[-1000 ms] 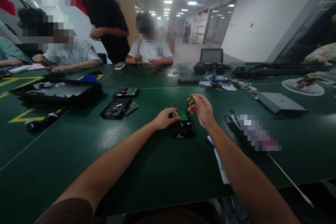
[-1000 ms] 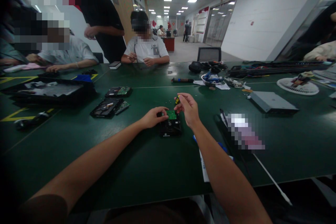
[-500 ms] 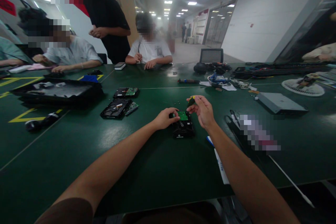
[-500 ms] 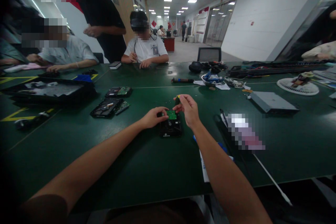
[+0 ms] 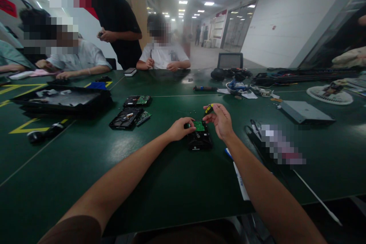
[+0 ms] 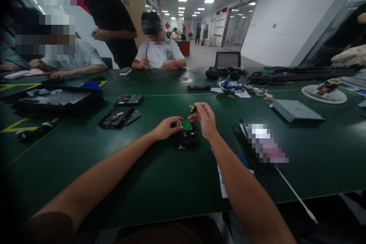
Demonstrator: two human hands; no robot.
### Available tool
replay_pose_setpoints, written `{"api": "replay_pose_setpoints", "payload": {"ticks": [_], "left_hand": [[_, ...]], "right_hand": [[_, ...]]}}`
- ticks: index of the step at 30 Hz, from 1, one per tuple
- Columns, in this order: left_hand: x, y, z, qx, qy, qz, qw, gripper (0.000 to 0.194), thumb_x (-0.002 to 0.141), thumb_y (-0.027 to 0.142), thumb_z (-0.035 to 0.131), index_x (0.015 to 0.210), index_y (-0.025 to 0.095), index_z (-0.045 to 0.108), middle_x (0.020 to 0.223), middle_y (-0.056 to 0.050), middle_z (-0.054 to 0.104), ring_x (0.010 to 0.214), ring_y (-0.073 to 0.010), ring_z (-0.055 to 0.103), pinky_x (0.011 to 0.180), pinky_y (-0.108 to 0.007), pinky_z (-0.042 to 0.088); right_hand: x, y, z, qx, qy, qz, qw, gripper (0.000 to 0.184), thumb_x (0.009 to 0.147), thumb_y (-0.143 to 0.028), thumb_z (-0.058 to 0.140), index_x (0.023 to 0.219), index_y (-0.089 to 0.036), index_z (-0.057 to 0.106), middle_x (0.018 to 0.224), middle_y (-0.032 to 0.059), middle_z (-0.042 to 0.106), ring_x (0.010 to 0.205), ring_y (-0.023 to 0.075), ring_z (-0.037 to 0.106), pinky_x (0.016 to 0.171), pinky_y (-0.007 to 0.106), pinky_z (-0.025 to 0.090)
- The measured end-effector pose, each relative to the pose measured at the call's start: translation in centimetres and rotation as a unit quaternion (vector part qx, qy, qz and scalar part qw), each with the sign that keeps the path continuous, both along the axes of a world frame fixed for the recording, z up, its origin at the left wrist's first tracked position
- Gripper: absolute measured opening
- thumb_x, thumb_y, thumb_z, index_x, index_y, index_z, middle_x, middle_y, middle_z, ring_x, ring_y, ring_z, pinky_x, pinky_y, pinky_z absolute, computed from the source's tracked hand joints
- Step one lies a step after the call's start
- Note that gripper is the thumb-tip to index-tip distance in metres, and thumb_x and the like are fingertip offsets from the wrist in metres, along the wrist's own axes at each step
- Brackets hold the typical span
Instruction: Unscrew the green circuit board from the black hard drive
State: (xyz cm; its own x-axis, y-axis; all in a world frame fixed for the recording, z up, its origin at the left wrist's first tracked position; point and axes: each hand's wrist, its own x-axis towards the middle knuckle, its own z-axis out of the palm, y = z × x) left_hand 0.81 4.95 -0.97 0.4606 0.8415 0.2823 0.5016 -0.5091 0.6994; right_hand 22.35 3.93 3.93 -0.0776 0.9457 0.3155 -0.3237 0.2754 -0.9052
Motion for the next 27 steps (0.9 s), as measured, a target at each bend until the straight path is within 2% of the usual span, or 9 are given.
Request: {"api": "replay_pose_setpoints", "payload": {"ticks": [4, 8, 10, 15, 19, 25, 27], "left_hand": [[0.02, -0.05, 0.06, 0.001, 0.005, 0.004, 1.0, 0.013, 0.088, 0.034, 0.069, 0.09, 0.022, 0.068, 0.132, -0.008, 0.066, 0.119, -0.0259, 0.062, 0.106, -0.045, 0.044], [0.07, -0.07, 0.05, 0.004, -0.001, 0.001, 1.0, 0.012, 0.088, 0.033, 0.069, 0.089, 0.021, 0.068, 0.131, -0.008, 0.067, 0.117, -0.0253, 0.063, 0.108, -0.044, 0.043], [0.08, -0.06, 0.01, 0.005, -0.005, -0.001, 1.0, 0.013, 0.088, 0.033, 0.069, 0.089, 0.021, 0.067, 0.131, -0.008, 0.067, 0.116, -0.025, 0.063, 0.107, -0.044, 0.043], [0.03, 0.08, -0.23, 0.002, -0.006, 0.001, 1.0, 0.013, 0.088, 0.034, 0.07, 0.09, 0.021, 0.068, 0.13, -0.008, 0.067, 0.116, -0.0251, 0.063, 0.105, -0.044, 0.045], [-0.04, 0.17, -0.33, -0.003, 0.002, 0.004, 1.0, 0.013, 0.088, 0.034, 0.069, 0.091, 0.021, 0.068, 0.131, -0.008, 0.066, 0.117, -0.0258, 0.062, 0.105, -0.045, 0.044], [-0.01, 0.16, -0.21, 0.0, 0.003, 0.003, 1.0, 0.013, 0.088, 0.035, 0.069, 0.091, 0.022, 0.068, 0.131, -0.008, 0.066, 0.117, -0.0256, 0.062, 0.106, -0.045, 0.044], [0.03, 0.13, -0.15, -0.001, 0.005, 0.003, 1.0, 0.014, 0.088, 0.035, 0.069, 0.091, 0.022, 0.068, 0.131, -0.008, 0.066, 0.117, -0.0258, 0.062, 0.105, -0.045, 0.044]], "right_hand": [[0.13, 0.1, -0.06, -0.001, 0.0, 0.004, 1.0, 0.03, 0.088, -0.05, 0.067, 0.103, -0.025, 0.06, 0.103, 0.0018, 0.071, 0.06, 0.0102, 0.066, 0.047, 0.022, 0.047], [0.11, 0.16, -0.05, 0.01, -0.022, -0.004, 1.0, 0.031, 0.087, -0.046, 0.071, 0.11, -0.025, 0.066, 0.087, -0.0019, 0.066, 0.054, 0.0073, 0.06, 0.043, 0.02, 0.042], [0.06, 0.14, -0.04, 0.011, -0.027, -0.009, 1.0, 0.031, 0.086, -0.046, 0.073, 0.106, -0.024, 0.067, 0.086, -0.0019, 0.065, 0.055, 0.0077, 0.061, 0.043, 0.02, 0.043], [0.02, -0.06, 0.03, -0.001, -0.012, 0.001, 1.0, 0.036, 0.083, -0.053, 0.073, 0.099, -0.023, 0.061, 0.107, 0.0028, 0.071, 0.064, 0.012, 0.07, 0.051, 0.023, 0.052], [0.09, -0.11, 0.09, -0.006, 0.007, 0.02, 1.0, 0.034, 0.088, -0.055, 0.066, 0.099, -0.024, 0.059, 0.103, 0.0027, 0.073, 0.064, 0.0134, 0.071, 0.052, 0.024, 0.053], [0.14, 0.08, 0.01, 0.005, -0.02, -0.002, 1.0, 0.03, 0.087, -0.049, 0.07, 0.103, -0.025, 0.066, 0.082, -0.0024, 0.067, 0.055, 0.0098, 0.064, 0.043, 0.021, 0.044], [0.1, 0.04, 0.01, 0.004, -0.028, -0.007, 1.0, 0.03, 0.085, -0.05, 0.072, 0.099, -0.024, 0.065, 0.085, -0.0016, 0.068, 0.056, 0.0097, 0.064, 0.044, 0.021, 0.045]]}}
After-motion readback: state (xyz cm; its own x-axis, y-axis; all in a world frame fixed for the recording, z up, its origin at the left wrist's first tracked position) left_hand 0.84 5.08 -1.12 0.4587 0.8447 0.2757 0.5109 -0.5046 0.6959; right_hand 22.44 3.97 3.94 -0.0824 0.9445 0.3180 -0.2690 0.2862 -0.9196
